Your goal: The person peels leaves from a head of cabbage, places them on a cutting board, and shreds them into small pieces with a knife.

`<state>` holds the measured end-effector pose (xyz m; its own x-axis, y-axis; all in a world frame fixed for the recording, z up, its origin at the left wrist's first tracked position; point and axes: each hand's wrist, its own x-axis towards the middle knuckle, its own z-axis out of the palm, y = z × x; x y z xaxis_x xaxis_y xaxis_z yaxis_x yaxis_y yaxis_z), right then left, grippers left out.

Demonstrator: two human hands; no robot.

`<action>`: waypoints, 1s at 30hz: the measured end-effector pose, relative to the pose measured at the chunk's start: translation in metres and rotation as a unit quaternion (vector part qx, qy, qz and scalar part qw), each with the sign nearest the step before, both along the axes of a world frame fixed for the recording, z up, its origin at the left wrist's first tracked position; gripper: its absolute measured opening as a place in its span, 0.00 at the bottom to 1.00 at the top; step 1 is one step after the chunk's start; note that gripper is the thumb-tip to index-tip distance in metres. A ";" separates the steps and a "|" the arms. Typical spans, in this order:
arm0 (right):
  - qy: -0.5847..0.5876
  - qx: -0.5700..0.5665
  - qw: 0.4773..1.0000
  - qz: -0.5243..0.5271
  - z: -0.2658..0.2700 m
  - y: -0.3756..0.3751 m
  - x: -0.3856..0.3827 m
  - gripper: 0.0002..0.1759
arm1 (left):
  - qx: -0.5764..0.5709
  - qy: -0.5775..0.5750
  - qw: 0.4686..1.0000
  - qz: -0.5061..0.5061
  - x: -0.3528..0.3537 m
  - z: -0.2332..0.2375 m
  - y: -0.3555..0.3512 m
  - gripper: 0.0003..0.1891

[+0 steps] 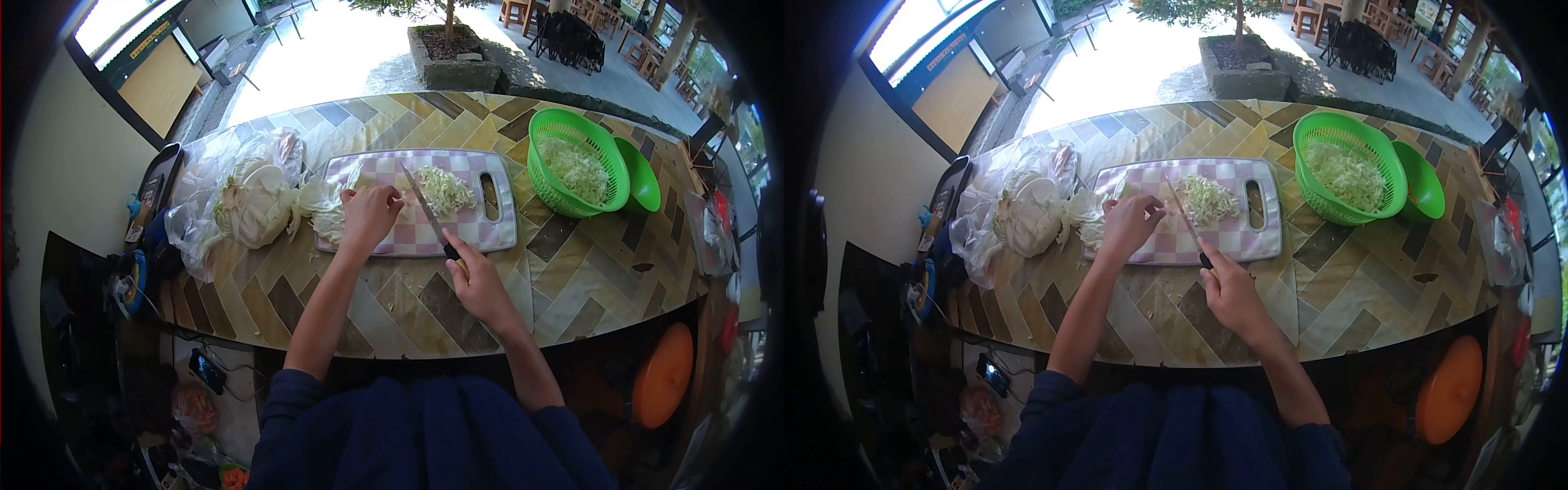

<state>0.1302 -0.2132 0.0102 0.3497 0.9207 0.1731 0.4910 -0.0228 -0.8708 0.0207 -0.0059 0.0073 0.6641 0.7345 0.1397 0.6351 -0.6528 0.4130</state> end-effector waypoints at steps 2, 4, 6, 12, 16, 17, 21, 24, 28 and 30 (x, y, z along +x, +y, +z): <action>-0.005 0.009 1.000 0.006 -0.001 0.001 -0.003 0.27 | 0.040 -0.006 0.999 0.007 0.001 -0.010 0.000 0.07; -0.011 0.012 1.000 0.009 -0.002 0.002 -0.007 0.27 | 0.101 -0.078 0.992 -0.007 0.002 -0.016 -0.001 0.06; -0.020 0.009 1.000 0.011 -0.003 0.002 -0.011 0.26 | 0.128 -0.094 0.987 -0.019 0.000 -0.022 -0.003 0.05; -0.075 -0.062 0.995 0.005 -0.002 0.001 -0.020 0.27 | 0.167 -0.090 0.980 -0.061 -0.006 -0.033 -0.009 0.05; -0.112 -0.112 0.987 -0.005 0.003 0.002 -0.030 0.29 | 0.168 -0.095 0.979 -0.064 -0.010 -0.031 -0.014 0.06; -0.124 -0.124 0.984 -0.009 0.003 0.002 -0.033 0.29 | 0.166 -0.093 0.980 -0.062 -0.010 -0.031 -0.015 0.06; -0.130 -0.139 0.982 -0.007 0.005 0.007 -0.037 0.29 | 0.151 -0.087 0.983 -0.057 -0.011 -0.036 -0.015 0.07; -0.137 -0.132 0.982 -0.004 0.002 0.014 -0.036 0.30 | 0.135 -0.082 0.986 -0.059 -0.012 -0.036 -0.017 0.08; -0.139 -0.095 0.986 -0.010 -0.010 0.032 -0.028 0.29 | 0.146 -0.078 0.984 -0.067 -0.018 -0.036 -0.024 0.10; -0.120 -0.072 0.990 -0.009 -0.009 0.037 -0.019 0.29 | 0.161 -0.074 0.982 -0.068 -0.018 -0.035 -0.026 0.11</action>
<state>0.1110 -0.1764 0.0010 0.3304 0.9360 0.1211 0.6823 -0.1482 -0.7159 0.0026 -0.0321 -0.0280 0.7077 0.5416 0.4536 0.4810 -0.8397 0.2521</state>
